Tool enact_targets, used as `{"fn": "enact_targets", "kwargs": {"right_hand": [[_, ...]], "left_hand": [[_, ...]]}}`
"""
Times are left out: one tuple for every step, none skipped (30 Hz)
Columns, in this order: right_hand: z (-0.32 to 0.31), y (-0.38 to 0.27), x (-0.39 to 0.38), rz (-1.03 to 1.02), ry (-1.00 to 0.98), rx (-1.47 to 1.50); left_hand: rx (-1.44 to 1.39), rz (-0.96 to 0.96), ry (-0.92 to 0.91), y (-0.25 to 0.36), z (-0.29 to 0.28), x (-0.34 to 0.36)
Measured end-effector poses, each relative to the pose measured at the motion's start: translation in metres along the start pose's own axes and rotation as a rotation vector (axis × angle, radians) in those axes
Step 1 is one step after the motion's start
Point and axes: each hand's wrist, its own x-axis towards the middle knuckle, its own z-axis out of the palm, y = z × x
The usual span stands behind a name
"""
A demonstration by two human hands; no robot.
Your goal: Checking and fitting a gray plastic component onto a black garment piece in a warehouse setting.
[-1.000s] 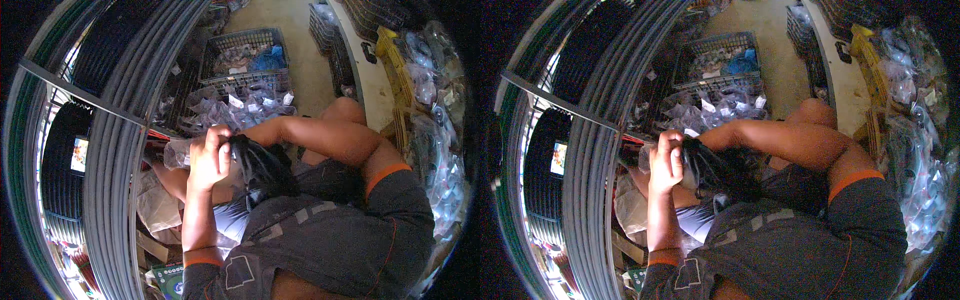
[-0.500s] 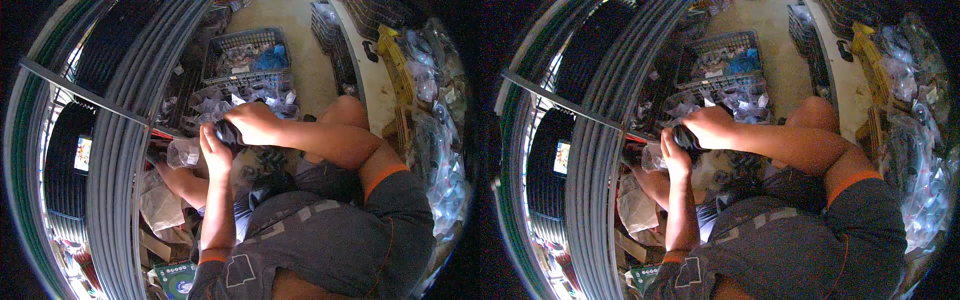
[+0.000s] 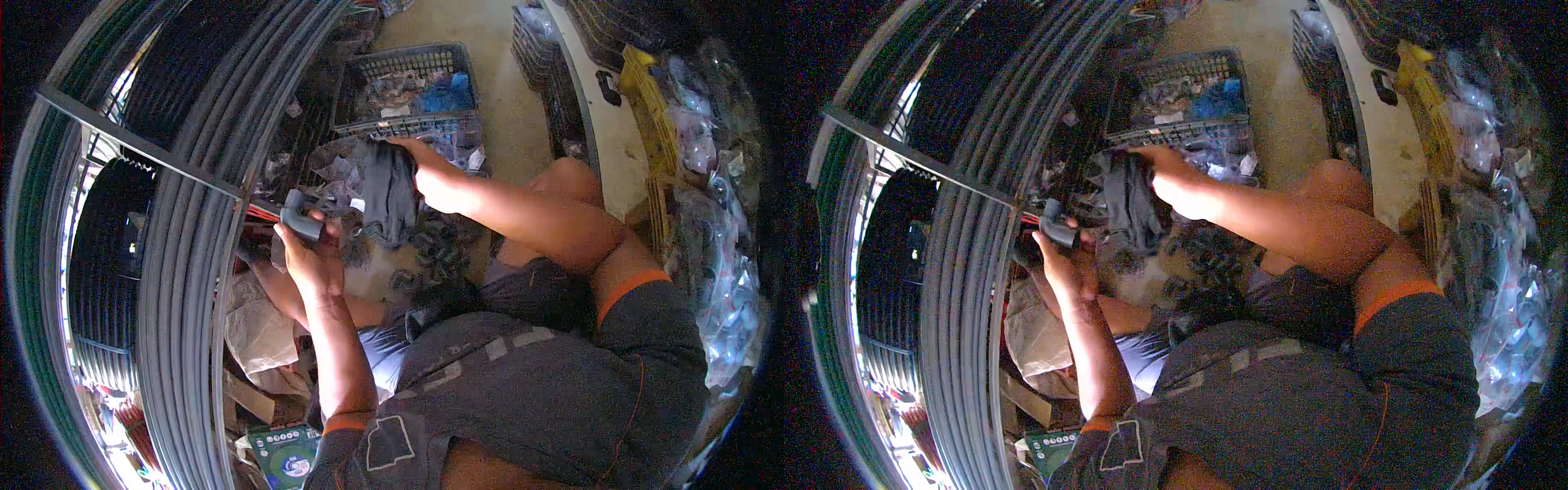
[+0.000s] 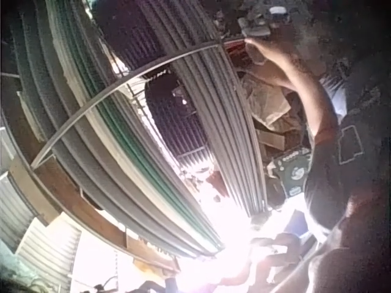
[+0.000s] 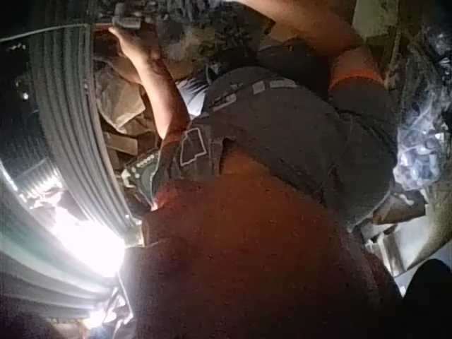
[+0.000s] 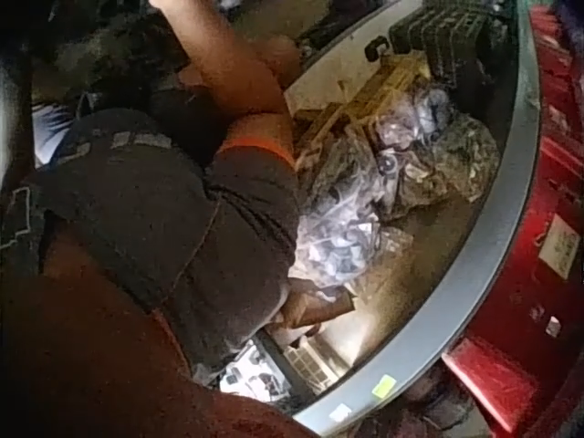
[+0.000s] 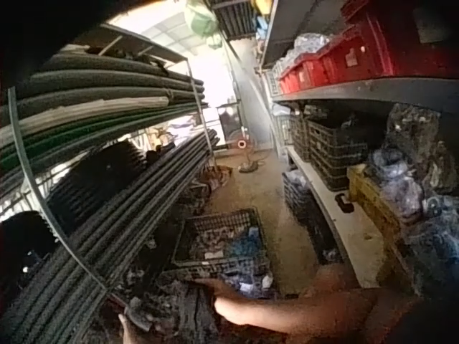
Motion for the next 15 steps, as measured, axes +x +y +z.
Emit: {"fn": "enact_targets", "kwargs": {"right_hand": [[0.001, 0.003, 0.000, 0.061, 0.046, -0.030], [0.002, 0.007, -0.001, 0.081, -0.054, 0.081], [0.003, 0.013, -0.003, 0.054, -0.196, 0.215], [0.007, 0.020, -0.004, -0.012, -0.235, 0.084], [0.010, 0.028, -0.007, -0.150, -0.217, -0.377], [0.011, 0.036, -0.010, -0.339, -0.195, -0.838], [0.012, 0.042, -0.012, -0.220, -0.296, -0.710], [0.016, 0.050, -0.012, -0.233, -0.222, -0.686], [0.011, 0.050, -0.012, -0.281, -0.185, -0.702], [0.005, 0.049, -0.009, -0.199, -0.116, -0.758], [-0.001, 0.046, -0.007, -0.197, -0.067, -0.820], [-0.004, 0.044, 0.000, -0.149, -0.002, -0.776], [-0.011, 0.038, 0.002, -0.100, -0.108, -0.788], [-0.017, 0.031, 0.003, -0.069, -0.167, -0.794], [-0.016, 0.028, 0.004, -0.084, -0.188, -0.767]], "left_hand": [[-0.020, 0.012, 0.066, -0.001, 0.005, -0.001], [-0.009, 0.010, 0.060, -0.004, 0.009, -0.003], [0.113, 0.125, 0.028, -0.010, 0.015, -0.009], [0.226, 0.264, -0.039, -0.016, 0.020, -0.014], [0.466, 0.314, -0.031, -0.020, 0.024, -0.017], [0.506, 0.353, -0.119, -0.029, 0.030, -0.022], [0.796, 0.417, -0.139, -0.037, 0.034, -0.030], [1.101, 0.487, -0.192, -0.042, 0.037, -0.037], [1.342, 0.598, -0.232, -0.045, 0.040, -0.039], [0.881, 0.365, -0.259, -0.048, 0.043, -0.039], [0.398, 0.179, -0.211, -0.049, 0.045, -0.040], [0.557, 0.273, -0.214, -0.045, 0.045, -0.038], [0.713, 0.371, -0.202, -0.042, 0.045, -0.036], [1.296, 0.578, -0.169, -0.025, 0.039, -0.030], [1.116, 0.526, -0.197, -0.018, 0.038, -0.024]]}}
